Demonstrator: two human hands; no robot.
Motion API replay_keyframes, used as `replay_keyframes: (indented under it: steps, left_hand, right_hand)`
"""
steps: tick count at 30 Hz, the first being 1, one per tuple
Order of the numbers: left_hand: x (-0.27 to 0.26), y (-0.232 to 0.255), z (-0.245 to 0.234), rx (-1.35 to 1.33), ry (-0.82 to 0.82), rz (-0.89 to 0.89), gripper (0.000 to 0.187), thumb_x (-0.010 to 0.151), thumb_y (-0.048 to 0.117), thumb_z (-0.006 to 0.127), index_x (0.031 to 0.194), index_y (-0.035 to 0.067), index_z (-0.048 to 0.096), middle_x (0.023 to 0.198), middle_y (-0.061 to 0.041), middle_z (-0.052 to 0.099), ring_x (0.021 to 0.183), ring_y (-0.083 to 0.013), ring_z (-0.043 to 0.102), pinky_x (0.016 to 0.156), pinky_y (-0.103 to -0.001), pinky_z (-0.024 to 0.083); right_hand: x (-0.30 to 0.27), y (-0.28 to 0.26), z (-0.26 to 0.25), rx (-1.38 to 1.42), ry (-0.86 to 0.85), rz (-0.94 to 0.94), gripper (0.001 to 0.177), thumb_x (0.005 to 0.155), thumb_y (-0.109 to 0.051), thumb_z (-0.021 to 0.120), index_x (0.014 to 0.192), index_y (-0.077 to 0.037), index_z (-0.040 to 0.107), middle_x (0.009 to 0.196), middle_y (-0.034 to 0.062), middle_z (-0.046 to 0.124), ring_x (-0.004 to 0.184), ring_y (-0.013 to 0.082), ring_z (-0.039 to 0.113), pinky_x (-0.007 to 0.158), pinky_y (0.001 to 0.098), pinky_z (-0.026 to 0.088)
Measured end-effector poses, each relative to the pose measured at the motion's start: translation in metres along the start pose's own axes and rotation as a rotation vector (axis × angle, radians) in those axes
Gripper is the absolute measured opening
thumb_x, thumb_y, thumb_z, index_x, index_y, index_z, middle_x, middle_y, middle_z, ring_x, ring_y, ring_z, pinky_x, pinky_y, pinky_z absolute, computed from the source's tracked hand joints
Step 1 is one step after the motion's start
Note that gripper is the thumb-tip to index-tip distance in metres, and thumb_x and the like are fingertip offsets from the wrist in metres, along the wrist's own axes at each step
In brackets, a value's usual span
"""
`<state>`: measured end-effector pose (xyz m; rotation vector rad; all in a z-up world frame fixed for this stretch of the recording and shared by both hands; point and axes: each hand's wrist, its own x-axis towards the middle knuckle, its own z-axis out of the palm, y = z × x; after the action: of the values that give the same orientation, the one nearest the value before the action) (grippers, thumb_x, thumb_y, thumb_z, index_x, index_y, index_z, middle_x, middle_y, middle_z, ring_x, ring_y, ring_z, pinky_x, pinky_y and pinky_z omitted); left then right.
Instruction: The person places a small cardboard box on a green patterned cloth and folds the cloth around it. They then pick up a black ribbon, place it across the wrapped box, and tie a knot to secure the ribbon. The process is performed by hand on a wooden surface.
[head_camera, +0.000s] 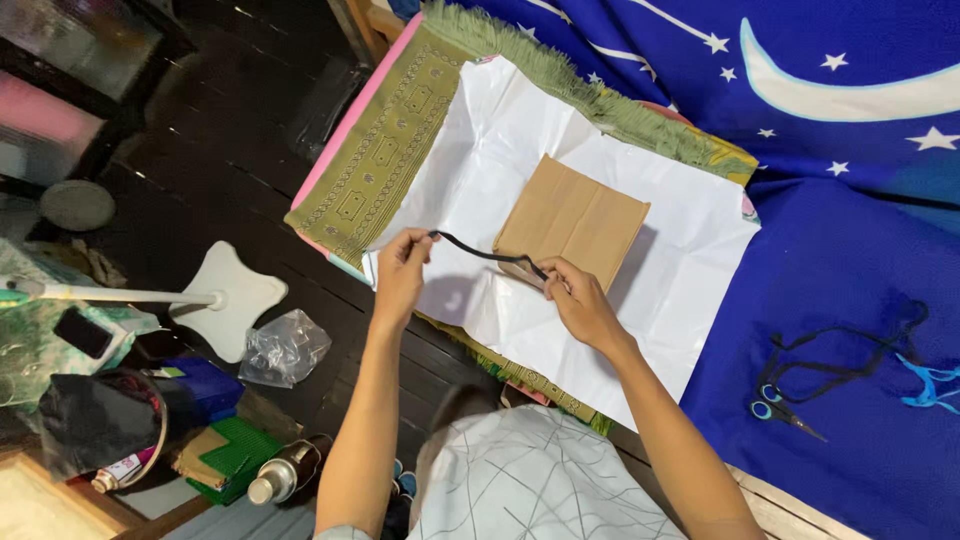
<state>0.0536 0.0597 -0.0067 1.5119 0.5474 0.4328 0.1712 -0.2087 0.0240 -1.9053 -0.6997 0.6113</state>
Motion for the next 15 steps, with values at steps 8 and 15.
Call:
replay_keyframes:
  steps: [8,15]
  left_hand:
    - [0.058,0.005,-0.017,0.019,0.121,0.083,0.017,0.101,0.012,0.062,0.102,-0.001,0.072,0.08,0.003,0.059,0.074,-0.0062,0.05,0.065,-0.023,0.04]
    - [0.125,0.017,-0.04,-0.016,0.175,0.269,0.016,0.103,0.01,0.06,0.101,-0.003,0.069,0.082,0.002,0.06,0.077,-0.0061,0.052,0.068,-0.024,0.042]
  right_hand:
    - [0.024,-0.016,-0.003,0.123,0.053,0.059,0.034,0.103,-0.012,0.05,0.133,-0.001,0.059,0.087,0.0031,0.06,0.084,0.0103,0.063,0.078,0.0275,0.051]
    - [0.049,-0.023,0.02,0.189,0.248,0.063,0.029,0.106,-0.013,0.053,0.131,0.0,0.06,0.089,0.0021,0.061,0.085,0.0088,0.06,0.078,0.0253,0.051]
